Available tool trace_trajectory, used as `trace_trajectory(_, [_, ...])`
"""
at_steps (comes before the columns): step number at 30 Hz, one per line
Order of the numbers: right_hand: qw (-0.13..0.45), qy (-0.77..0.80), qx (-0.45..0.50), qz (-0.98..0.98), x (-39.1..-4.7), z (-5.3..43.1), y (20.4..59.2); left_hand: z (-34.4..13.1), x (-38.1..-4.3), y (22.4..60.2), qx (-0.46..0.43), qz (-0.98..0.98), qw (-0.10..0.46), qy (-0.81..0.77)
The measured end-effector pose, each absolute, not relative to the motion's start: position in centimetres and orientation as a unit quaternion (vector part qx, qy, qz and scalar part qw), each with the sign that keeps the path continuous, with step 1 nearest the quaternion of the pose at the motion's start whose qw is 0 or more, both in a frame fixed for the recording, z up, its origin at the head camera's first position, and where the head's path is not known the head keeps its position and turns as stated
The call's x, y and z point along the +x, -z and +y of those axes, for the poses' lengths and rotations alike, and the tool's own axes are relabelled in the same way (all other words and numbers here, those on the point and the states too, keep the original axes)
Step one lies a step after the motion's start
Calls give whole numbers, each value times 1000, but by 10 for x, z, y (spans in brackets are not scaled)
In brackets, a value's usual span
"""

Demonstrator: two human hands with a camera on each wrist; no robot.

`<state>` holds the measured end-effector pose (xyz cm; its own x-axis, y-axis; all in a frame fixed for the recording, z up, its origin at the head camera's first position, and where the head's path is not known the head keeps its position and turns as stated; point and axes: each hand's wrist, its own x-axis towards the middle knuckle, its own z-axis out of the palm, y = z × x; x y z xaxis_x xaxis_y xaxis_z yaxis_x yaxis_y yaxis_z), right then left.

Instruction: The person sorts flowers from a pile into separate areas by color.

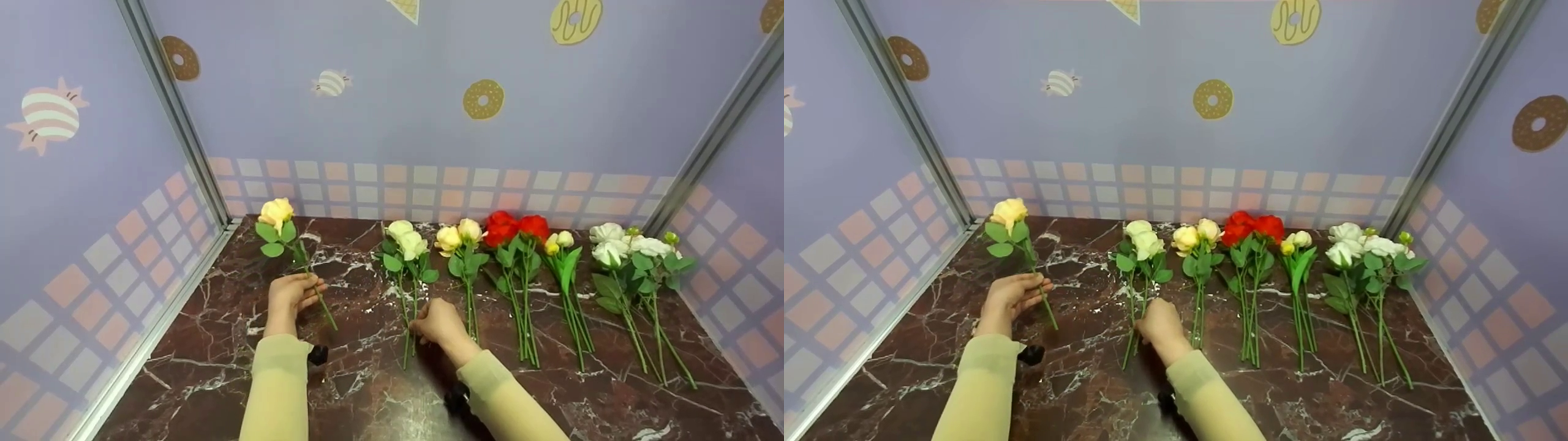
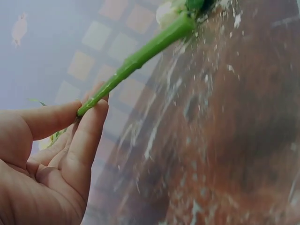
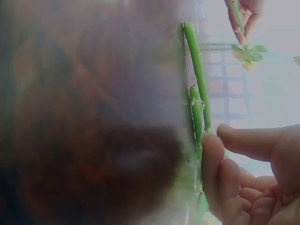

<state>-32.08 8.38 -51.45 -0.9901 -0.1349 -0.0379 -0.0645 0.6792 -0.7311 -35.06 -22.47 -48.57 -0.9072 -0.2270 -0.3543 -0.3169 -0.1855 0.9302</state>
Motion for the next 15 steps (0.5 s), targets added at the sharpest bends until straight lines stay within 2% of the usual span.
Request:
trace_trajectory(7, [23, 456, -87, 886, -319, 76, 505, -195, -353, 477, -173, 652, 25, -738])
trace_trajectory(15, [78, 583, -108, 802, -317, 63, 498, -150, -351, 476, -123, 645, 28, -754])
